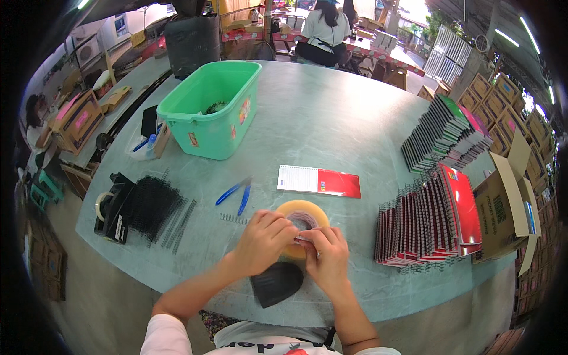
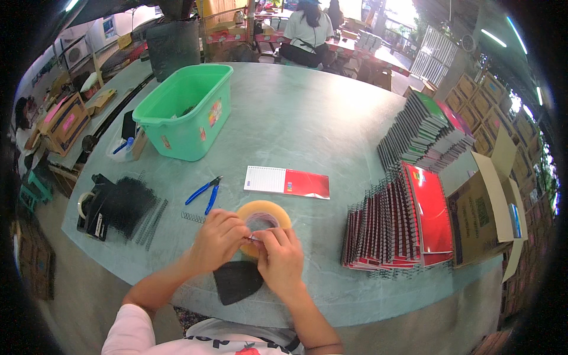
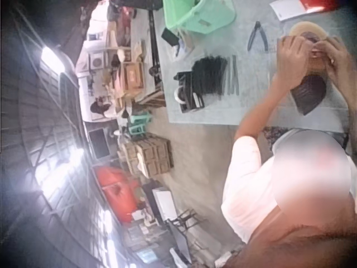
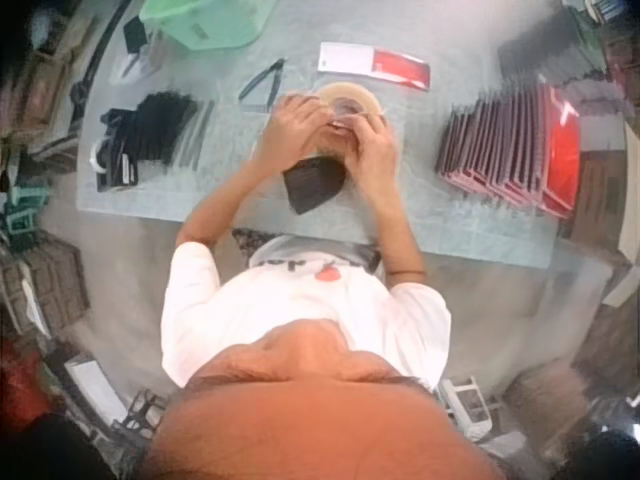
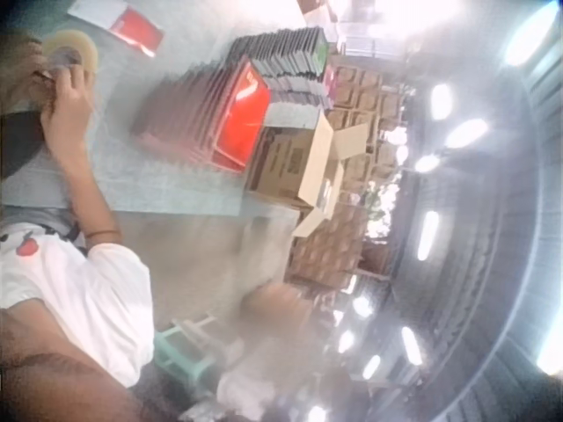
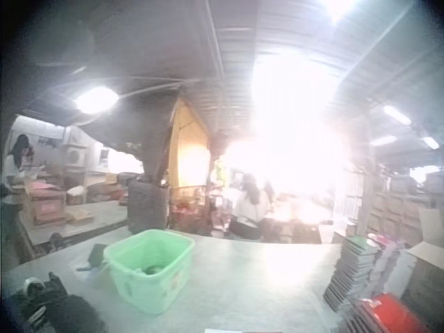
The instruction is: The person assembles notebooks by threading spiral bindings through pre-punched holes in paper and covers, then trimming the excess binding with blue pliers.
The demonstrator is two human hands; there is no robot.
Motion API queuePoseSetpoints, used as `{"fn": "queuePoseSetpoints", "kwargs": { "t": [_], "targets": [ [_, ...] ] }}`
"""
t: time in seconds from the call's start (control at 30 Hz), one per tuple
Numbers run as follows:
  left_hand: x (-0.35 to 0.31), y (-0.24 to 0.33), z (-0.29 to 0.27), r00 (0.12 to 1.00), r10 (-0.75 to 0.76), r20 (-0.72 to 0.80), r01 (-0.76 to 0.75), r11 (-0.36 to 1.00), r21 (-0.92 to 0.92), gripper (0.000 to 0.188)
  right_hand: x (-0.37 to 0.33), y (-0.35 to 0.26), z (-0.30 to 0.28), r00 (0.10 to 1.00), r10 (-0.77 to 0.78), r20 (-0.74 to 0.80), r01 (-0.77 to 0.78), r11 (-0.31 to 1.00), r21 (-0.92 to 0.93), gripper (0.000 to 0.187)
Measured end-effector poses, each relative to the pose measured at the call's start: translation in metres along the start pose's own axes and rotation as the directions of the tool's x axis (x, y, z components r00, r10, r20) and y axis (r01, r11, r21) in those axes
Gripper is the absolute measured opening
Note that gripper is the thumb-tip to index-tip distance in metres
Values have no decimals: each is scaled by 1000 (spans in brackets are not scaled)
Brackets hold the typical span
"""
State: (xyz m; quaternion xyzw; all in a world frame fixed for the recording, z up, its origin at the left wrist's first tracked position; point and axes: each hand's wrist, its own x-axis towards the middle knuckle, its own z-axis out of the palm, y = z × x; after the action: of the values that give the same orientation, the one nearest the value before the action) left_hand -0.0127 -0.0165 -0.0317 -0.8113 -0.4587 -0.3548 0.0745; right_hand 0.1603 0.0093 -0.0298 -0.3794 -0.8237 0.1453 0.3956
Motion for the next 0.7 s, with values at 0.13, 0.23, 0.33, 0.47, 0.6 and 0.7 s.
{"fn": "queuePoseSetpoints", "kwargs": {
  "t": [0.13, 0.23, 0.33, 0.47, 0.6, 0.7],
  "targets": [
    [-1, -15, 7, 995, -22, 102, 28, 998, -49, 25, 4, -3, 4, 999, 42, 7, -41, 994, -105, 28],
    [10, -5, 2, 996, -85, -7, 85, 995, -49, 22, 4, 0, 5, 998, 54, 8, -54, 997, -61, 29],
    [13, -10, -2, 999, -38, 24, 38, 999, -35, 23, 5, 5, 5, 999, 40, 7, -40, 999, 23, 28],
    [9, -19, -8, 990, -38, 134, 33, 999, 36, 22, 8, 4, 5, 1000, 28, -1, -27, 998, 64, 25],
    [17, -12, -11, 998, -15, 55, 16, 999, -30, 20, 9, 3, 4, 1000, 27, 0, -27, 997, 70, 23],
    [13, -17, -8, 985, -58, 164, 59, 998, -7, 20, 8, 5, 7, 1000, 9, -9, -8, 997, 78, 21]
  ]
}}
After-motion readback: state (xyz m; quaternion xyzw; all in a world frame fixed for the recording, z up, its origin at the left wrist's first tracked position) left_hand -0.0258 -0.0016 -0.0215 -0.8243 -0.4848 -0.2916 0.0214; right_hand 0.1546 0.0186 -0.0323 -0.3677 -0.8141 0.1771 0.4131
